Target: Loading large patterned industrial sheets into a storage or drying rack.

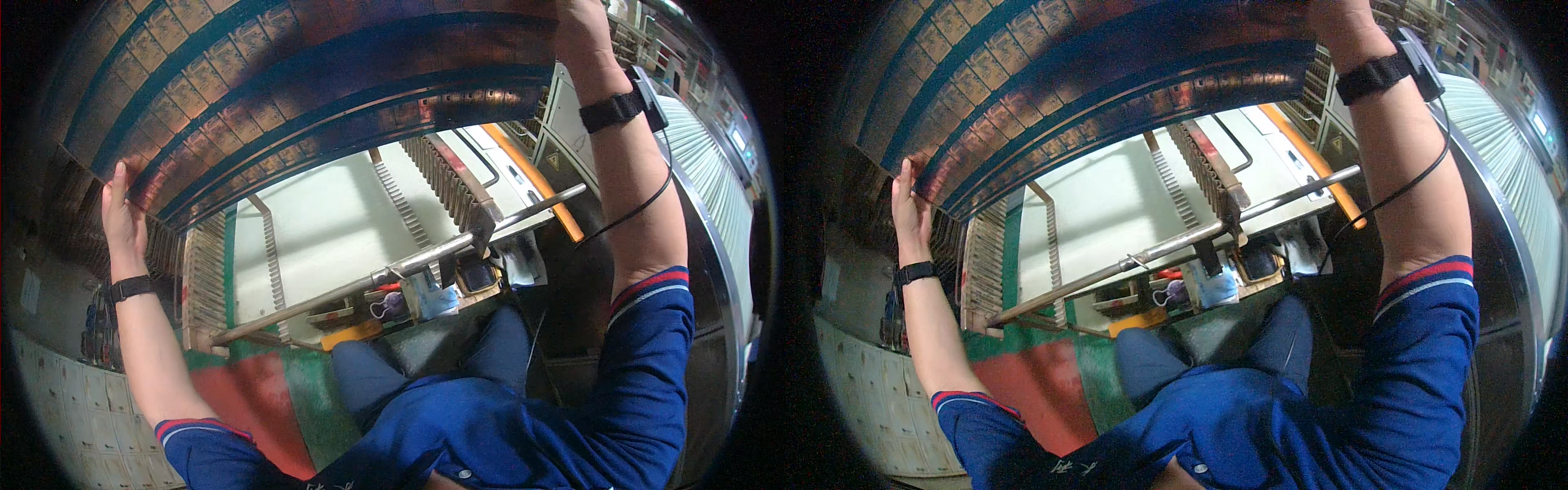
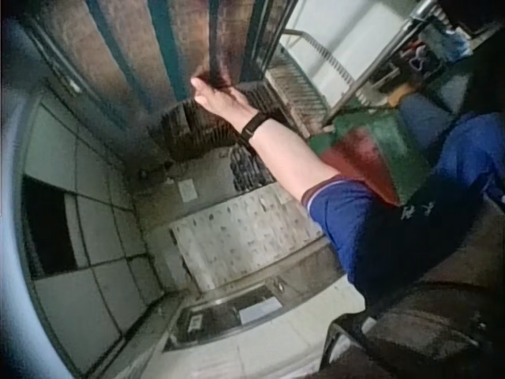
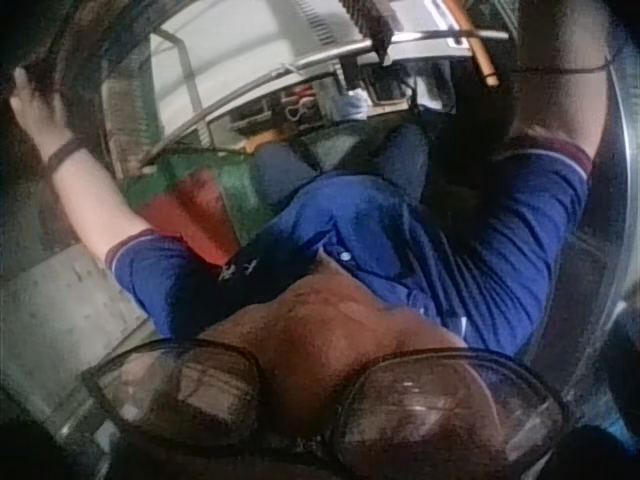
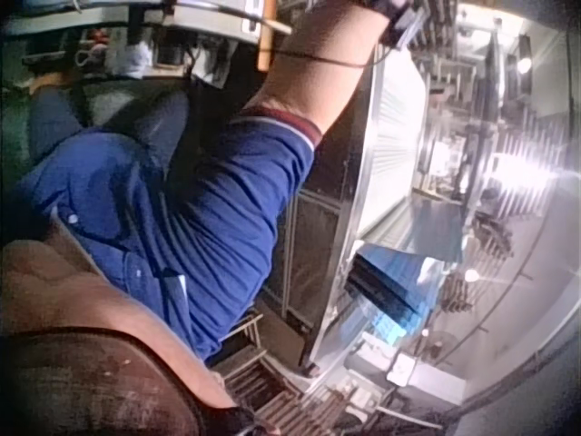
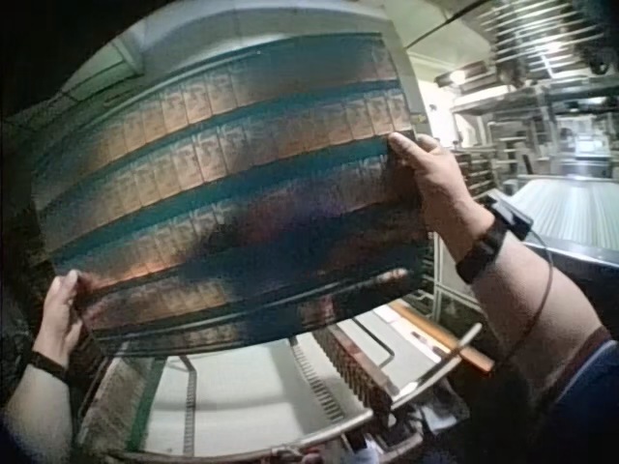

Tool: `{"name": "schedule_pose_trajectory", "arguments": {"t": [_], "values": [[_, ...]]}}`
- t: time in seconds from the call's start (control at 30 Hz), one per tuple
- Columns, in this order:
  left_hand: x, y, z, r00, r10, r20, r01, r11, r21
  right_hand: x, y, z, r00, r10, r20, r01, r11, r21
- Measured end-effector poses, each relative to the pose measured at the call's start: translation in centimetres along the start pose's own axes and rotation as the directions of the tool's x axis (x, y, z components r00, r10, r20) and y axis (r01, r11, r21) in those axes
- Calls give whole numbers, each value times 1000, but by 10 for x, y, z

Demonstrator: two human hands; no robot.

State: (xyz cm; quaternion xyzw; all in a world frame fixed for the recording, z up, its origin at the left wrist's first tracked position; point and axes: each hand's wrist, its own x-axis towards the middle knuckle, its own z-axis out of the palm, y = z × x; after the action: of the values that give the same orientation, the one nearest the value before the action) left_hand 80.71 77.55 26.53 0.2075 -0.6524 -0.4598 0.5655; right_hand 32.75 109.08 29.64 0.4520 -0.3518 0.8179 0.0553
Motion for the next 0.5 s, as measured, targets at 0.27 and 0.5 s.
{"name": "schedule_pose_trajectory", "arguments": {"t": [0.27, 0.5], "values": [[7, 14, 42, 973, 187, -138, -188, 982, 12, 62, 36, -84, 981, 153, -123, -181, 944, -274], [34, 20, 47, 937, 329, -113, -336, 940, -49, 72, 39, -119, 939, -78, 335, 273, 763, -586]]}}
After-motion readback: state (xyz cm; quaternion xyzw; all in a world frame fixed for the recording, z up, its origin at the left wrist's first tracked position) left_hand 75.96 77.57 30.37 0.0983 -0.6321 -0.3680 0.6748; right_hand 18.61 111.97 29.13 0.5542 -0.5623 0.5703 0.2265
